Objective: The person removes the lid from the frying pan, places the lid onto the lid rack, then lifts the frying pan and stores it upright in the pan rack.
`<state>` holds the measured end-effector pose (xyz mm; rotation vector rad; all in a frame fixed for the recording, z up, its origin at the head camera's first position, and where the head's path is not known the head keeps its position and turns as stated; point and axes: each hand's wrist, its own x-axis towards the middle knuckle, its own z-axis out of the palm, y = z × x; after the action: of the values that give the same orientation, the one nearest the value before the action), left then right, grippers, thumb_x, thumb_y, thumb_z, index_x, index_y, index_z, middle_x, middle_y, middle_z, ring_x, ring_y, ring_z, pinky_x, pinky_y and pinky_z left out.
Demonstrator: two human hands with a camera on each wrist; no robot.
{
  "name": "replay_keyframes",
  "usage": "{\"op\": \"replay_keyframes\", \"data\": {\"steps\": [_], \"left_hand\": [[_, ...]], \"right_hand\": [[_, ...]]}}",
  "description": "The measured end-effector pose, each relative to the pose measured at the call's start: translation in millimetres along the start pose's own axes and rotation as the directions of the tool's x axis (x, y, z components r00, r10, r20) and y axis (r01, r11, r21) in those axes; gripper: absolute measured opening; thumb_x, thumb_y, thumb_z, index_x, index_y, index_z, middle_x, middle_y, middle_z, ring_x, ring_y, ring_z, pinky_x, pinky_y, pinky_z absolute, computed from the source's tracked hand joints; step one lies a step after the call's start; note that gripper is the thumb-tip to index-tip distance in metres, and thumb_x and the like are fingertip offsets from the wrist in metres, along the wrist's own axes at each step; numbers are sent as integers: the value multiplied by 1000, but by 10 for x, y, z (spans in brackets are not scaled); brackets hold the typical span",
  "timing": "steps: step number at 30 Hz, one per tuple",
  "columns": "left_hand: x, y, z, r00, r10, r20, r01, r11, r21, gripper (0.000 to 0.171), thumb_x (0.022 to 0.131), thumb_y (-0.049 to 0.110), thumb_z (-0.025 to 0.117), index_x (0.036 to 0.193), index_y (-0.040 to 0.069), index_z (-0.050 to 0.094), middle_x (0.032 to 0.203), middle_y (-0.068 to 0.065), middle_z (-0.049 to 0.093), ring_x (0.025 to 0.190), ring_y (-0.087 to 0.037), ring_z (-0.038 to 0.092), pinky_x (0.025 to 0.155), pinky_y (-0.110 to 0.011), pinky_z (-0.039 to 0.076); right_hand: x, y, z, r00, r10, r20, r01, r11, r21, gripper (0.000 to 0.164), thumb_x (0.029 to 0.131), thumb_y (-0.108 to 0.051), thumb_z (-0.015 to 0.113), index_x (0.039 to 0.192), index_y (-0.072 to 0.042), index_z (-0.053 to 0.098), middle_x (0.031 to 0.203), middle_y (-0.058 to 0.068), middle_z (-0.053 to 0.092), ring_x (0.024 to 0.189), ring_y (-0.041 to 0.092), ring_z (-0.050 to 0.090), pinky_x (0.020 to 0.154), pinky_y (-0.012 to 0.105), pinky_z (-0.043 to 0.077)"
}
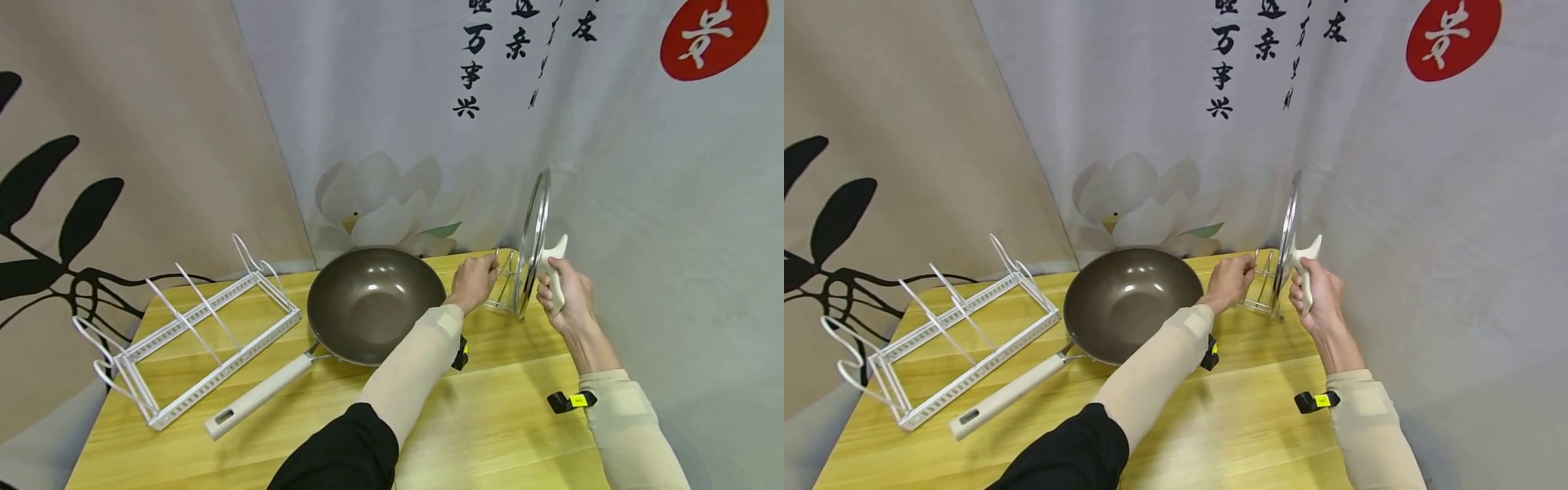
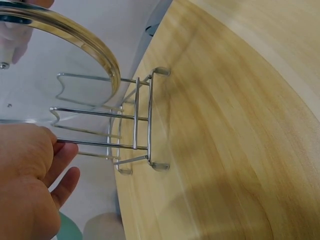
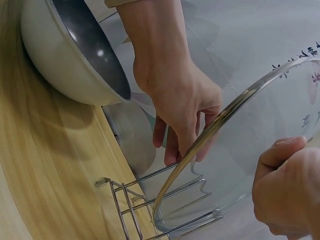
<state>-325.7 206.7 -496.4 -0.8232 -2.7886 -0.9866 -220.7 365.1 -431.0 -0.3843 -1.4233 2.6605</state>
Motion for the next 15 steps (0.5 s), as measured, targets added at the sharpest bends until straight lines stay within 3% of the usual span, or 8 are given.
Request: {"op": "replay_keyframes", "data": {"steps": [15], "left_hand": [[-1,-7,-1,1000,-1,-1,1,1000,1,22,109,24,51,117,28,72,103,8,77,66,-6,63,60,-20,51]], "right_hand": [[33,45,12,1000,-6,-13,5,999,-36,38,106,-22,58,131,-3,37,69,-1,57,45,9,47,33,21,37]]}}
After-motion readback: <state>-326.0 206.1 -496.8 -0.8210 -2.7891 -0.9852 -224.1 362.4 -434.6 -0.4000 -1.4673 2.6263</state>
